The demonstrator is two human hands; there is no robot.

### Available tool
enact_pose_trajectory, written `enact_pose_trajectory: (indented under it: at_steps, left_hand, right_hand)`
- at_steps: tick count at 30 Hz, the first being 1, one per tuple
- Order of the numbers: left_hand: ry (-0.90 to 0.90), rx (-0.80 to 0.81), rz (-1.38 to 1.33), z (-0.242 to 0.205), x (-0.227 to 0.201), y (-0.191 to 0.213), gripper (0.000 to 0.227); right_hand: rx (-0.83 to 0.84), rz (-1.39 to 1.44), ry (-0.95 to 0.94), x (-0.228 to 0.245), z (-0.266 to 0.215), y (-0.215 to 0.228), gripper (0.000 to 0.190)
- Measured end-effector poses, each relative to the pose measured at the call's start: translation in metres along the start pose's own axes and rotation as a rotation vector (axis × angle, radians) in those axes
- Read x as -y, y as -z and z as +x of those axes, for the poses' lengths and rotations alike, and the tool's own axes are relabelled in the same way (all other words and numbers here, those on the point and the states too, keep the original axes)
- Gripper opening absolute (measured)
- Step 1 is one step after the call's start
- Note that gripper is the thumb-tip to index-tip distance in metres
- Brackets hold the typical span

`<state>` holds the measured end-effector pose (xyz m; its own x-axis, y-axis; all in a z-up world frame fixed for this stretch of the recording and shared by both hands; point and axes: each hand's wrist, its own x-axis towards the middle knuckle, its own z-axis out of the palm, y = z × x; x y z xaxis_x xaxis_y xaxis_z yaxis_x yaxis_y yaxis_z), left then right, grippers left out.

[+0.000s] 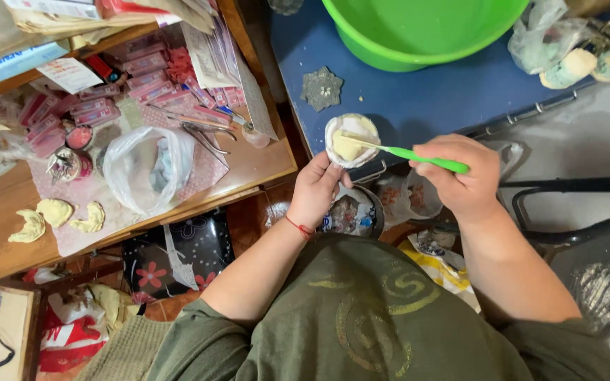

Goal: The person mixes a white paste in a small container using a green spatula. They add a small amount of liquid from a purple cup into the mixture and continue stirring. The person then applies the paste onto a white, crescent-shaped object using the spatula.

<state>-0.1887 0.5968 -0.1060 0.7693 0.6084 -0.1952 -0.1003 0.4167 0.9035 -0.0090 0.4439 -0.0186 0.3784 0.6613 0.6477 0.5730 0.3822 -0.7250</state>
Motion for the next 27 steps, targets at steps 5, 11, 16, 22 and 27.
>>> enact_pose_trajectory:
  at_steps: [5,11,16,22,27]
  left_hand:
    - [0.019,-0.019,-0.015,0.005,0.005,0.004,0.020]
    - [0.036,-0.068,-0.023,0.000,-0.011,0.011,0.018]
    - [-0.012,-0.224,0.013,0.001,-0.043,0.052,0.016]
    - [-0.082,-0.302,0.057,-0.018,-0.033,0.088,0.015]
    - [-0.012,-0.249,0.080,-0.037,-0.031,0.079,0.018]
  right_hand:
    - [0.010,-0.031,-0.015,-0.010,0.000,0.000,0.016]
    - [-0.009,-0.050,-0.072,-0.014,0.002,0.004,0.014]
    - [-0.022,-0.213,-0.365,-0.012,-0.002,-0.029,0.013]
    - [0.183,-0.395,-0.525,-0.012,-0.012,-0.051,0.011]
    - [0.139,-0.457,-0.411,-0.063,-0.019,-0.048,0.012]
